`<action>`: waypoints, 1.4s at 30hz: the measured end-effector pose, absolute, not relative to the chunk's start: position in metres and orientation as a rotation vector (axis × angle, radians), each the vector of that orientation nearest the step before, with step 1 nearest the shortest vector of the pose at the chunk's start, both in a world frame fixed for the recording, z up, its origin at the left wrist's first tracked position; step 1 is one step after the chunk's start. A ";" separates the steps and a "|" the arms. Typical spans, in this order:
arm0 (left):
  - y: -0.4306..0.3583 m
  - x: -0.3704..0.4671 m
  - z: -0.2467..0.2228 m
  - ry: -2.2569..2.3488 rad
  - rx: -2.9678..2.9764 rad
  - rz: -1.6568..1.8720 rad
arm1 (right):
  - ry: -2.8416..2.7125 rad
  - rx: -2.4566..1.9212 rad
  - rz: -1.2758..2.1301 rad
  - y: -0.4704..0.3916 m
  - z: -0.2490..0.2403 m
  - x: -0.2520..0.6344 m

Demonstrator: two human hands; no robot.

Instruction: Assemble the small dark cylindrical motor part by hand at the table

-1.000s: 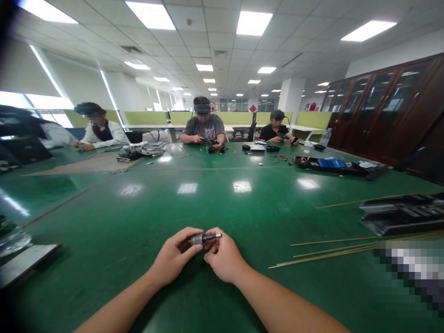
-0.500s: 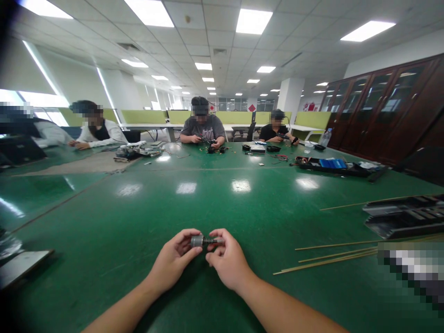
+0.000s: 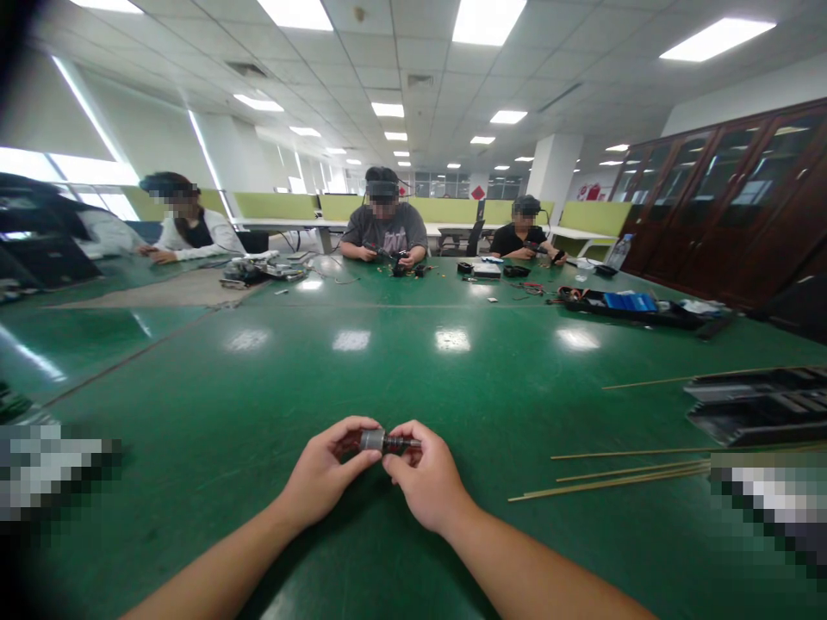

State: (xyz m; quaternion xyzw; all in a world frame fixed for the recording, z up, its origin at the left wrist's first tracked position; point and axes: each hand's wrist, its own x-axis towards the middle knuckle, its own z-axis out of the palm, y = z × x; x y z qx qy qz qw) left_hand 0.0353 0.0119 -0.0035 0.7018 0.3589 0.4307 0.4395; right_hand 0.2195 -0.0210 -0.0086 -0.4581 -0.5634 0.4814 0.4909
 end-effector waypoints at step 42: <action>0.012 0.032 -0.004 0.948 1.747 1.047 | -1.383 -1.145 1.100 -0.023 -0.002 0.222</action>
